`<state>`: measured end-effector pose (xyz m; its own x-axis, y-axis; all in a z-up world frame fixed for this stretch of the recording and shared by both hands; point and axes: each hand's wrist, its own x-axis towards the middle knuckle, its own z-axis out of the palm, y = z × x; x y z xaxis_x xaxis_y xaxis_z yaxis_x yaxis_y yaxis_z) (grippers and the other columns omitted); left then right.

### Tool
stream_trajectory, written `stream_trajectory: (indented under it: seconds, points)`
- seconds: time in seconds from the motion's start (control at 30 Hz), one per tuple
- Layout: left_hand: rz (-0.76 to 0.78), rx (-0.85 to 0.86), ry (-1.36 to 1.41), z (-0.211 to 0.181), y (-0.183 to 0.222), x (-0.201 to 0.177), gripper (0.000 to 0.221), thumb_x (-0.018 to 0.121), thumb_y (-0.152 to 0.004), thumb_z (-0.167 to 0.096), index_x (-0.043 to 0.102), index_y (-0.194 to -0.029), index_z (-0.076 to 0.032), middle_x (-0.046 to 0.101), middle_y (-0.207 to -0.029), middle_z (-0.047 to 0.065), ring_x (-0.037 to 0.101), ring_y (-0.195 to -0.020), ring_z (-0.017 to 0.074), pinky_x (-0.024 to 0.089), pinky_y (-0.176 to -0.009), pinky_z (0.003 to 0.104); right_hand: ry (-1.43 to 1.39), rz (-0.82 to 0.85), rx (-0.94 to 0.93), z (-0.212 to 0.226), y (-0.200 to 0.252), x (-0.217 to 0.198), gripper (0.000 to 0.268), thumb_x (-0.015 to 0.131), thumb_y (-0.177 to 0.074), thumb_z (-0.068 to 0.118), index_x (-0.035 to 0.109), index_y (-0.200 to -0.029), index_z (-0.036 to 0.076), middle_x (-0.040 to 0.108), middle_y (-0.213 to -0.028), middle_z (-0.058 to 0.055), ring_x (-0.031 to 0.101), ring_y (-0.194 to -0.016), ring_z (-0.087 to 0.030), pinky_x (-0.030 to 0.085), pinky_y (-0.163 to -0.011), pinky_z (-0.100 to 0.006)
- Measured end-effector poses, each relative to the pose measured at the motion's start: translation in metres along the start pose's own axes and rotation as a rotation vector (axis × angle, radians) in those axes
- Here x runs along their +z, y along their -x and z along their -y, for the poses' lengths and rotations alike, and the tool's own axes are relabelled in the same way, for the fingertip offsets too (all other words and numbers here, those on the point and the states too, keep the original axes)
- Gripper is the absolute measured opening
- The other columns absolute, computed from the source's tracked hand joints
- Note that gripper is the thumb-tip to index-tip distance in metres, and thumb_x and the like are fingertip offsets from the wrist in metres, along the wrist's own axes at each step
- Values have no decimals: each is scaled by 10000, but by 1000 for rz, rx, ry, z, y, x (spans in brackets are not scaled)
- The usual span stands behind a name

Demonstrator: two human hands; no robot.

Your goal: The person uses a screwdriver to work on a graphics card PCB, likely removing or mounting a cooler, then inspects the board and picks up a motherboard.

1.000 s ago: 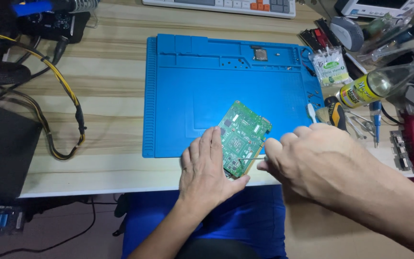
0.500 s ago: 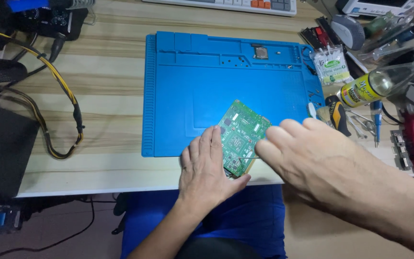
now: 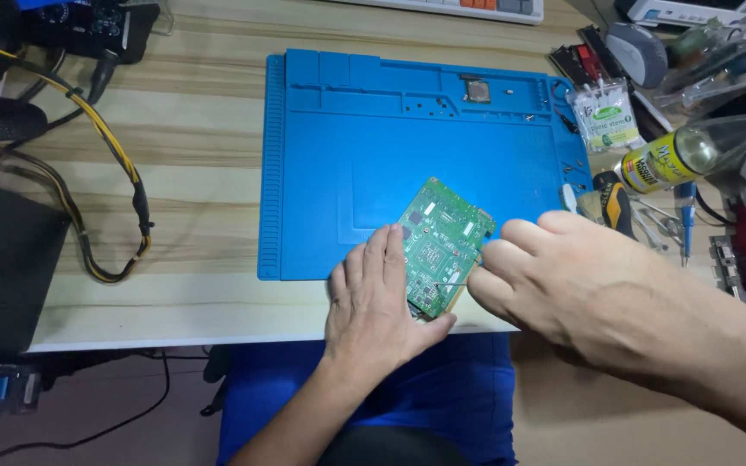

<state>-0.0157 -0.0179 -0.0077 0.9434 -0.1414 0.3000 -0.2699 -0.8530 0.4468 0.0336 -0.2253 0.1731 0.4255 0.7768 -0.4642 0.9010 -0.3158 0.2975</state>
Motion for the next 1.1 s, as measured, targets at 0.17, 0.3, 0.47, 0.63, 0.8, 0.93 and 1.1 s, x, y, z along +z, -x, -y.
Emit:
stream_trajectory:
  seconds: [0.17, 0.3, 0.47, 0.63, 0.8, 0.93, 1.1]
  points:
    - [27, 5, 9, 1, 0, 1, 1408, 924, -605, -809, 416, -1658, -25, 520, -1659, 145, 533, -1406, 357, 455, -1059, 534, -43, -74, 28, 5, 1, 7, 84, 519, -1022, 193, 536, -942, 211, 592, -736, -16, 577, -599, -287, 481, -567, -484]
    - [12, 6, -17, 0, 0, 1, 1386, 877, -633, -863, 438, -1647, -26, 528, -1655, 144, 535, -1397, 356, 448, -1056, 529, -3, 68, 71, -1, -3, -1, 88, 560, -1036, 305, 582, -1041, 220, 648, -952, -51, 629, -796, -328, 513, -685, -505]
    - [3, 1, 8, 0, -1, -3, 1405, 912, -585, -825, 441, -1640, -25, 535, -1643, 143, 537, -1381, 358, 442, -1061, 527, 159, 87, -85, 3, 0, -19, 243, 448, -1160, 219, 595, -977, 157, 580, -889, -82, 514, -711, -298, 398, -597, -489]
    - [-65, 22, -32, 0, -1, -5, 1410, 922, -551, -854, 495, -1598, -11, 584, -1595, 143, 586, -1314, 343, 482, -1003, 496, 264, 184, -179, 2, -4, -29, 339, 347, -1216, 244, 631, -1124, 82, 638, -873, -98, 560, -681, -293, 444, -583, -484]
    - [-37, 12, 0, 2, -2, -4, 1465, 857, -555, -958, 483, -1605, -7, 568, -1608, 150, 573, -1327, 348, 470, -1016, 500, 171, 229, -197, -3, -12, -26, 266, 393, -1156, 273, 595, -1132, 102, 656, -879, -107, 621, -690, -333, 488, -611, -516]
    - [-113, 33, 0, 2, -2, -7, 1306, 585, -754, -1001, 523, -1568, 18, 604, -1555, 165, 600, -1272, 345, 488, -984, 485, -14, 428, -46, -8, -26, -56, 182, 484, -1102, 311, 543, -1221, 186, 663, -962, -80, 637, -805, -351, 493, -725, -528]
    - [-87, 14, 21, 2, -2, -5, 1280, 675, -718, -909, 511, -1582, 22, 595, -1549, 169, 590, -1266, 353, 481, -983, 483, 100, 350, -78, -7, -29, -56, 194, 395, -1149, 300, 533, -1103, 171, 617, -880, -77, 588, -721, -331, 457, -676, -516]
